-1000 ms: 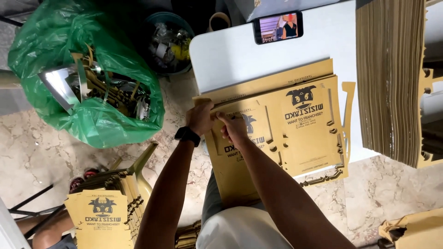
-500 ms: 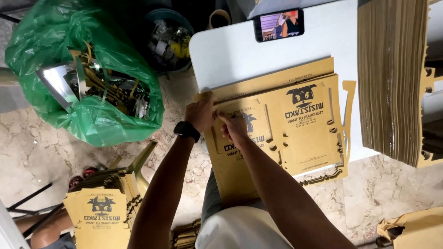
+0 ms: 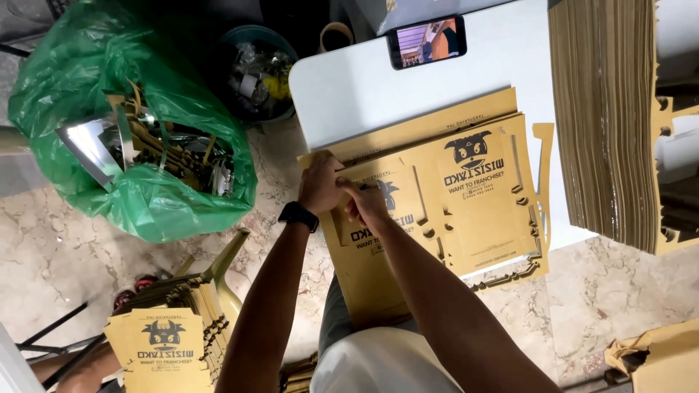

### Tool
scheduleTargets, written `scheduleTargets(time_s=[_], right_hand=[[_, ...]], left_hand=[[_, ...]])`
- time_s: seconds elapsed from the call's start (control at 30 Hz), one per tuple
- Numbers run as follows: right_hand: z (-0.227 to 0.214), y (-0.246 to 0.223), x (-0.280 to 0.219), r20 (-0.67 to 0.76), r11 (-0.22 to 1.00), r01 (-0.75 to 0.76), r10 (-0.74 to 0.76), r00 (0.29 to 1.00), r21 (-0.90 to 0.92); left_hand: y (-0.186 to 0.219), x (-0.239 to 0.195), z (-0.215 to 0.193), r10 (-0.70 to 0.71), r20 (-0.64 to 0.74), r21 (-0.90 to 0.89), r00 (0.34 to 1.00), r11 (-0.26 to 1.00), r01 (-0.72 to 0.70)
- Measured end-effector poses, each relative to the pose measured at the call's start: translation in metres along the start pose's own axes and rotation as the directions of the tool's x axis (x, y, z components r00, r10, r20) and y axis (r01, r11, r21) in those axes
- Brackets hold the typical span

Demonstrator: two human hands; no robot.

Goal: Manually punching out pre-cut cardboard shapes from sheets and stacking them.

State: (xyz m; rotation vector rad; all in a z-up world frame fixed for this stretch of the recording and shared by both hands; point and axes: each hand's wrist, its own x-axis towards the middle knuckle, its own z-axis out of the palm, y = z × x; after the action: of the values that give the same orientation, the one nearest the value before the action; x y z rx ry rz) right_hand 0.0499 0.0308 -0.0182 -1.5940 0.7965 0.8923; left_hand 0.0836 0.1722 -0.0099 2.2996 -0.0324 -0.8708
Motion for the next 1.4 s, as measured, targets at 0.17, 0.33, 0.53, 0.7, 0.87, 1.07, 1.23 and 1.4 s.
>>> scheduleTargets(time_s=[0.17, 0.33, 0.53, 0.7, 0.87, 1.07, 1.23, 1.4], right_hand=[[0.004, 0.001, 0.003, -0.046, 0.999, -0.014, 0.012, 0.999, -0.038], [0.010, -0.006, -0.002, -0.088, 0.998, -0.033, 0.028, 0.996, -0.056], [0.008, -0.005, 0.005, -0.123, 0.997, -0.036, 0.027, 0.992, -0.074], [0.009, -0.002, 0.013, -0.139, 0.987, -0.033, 0.012, 0.990, -0.156], [0.009, -0.010, 0.002, -0.125, 0.998, -0.032, 0.024, 0.992, -0.061], [0.008, -0.028, -0.020, -0.090, 0.995, -0.036, 0.027, 0.996, -0.094], [0.005, -0.012, -0.004, -0.087, 0.993, -0.037, 0.028, 0.996, -0.113], [0.002, -0.011, -0.007, -0.009, 0.995, 0.019, -0.020, 1.000, -0.094]], left_hand=[[-0.014, 0.004, 0.017, 0.028, -0.138, -0.162, 0.990, 0.985, -0.051], [-0.050, 0.026, 0.051, 0.089, -0.310, -0.119, 0.946, 0.984, -0.132], [-0.038, 0.020, 0.078, 0.163, -0.555, 0.076, 0.816, 0.986, -0.146], [-0.027, 0.013, 0.077, 0.278, -0.653, 0.280, 0.705, 0.953, -0.116], [-0.020, 0.002, 0.032, 0.040, -0.293, 0.335, 0.955, 0.940, 0.063], [0.008, -0.026, 0.010, -0.069, -0.134, 0.506, 0.989, 0.853, 0.128], [-0.023, 0.002, 0.032, -0.027, -0.124, 0.521, 0.992, 0.849, 0.088], [-0.023, -0.002, 0.012, 0.003, 0.024, 0.573, 1.000, 0.819, -0.016]])
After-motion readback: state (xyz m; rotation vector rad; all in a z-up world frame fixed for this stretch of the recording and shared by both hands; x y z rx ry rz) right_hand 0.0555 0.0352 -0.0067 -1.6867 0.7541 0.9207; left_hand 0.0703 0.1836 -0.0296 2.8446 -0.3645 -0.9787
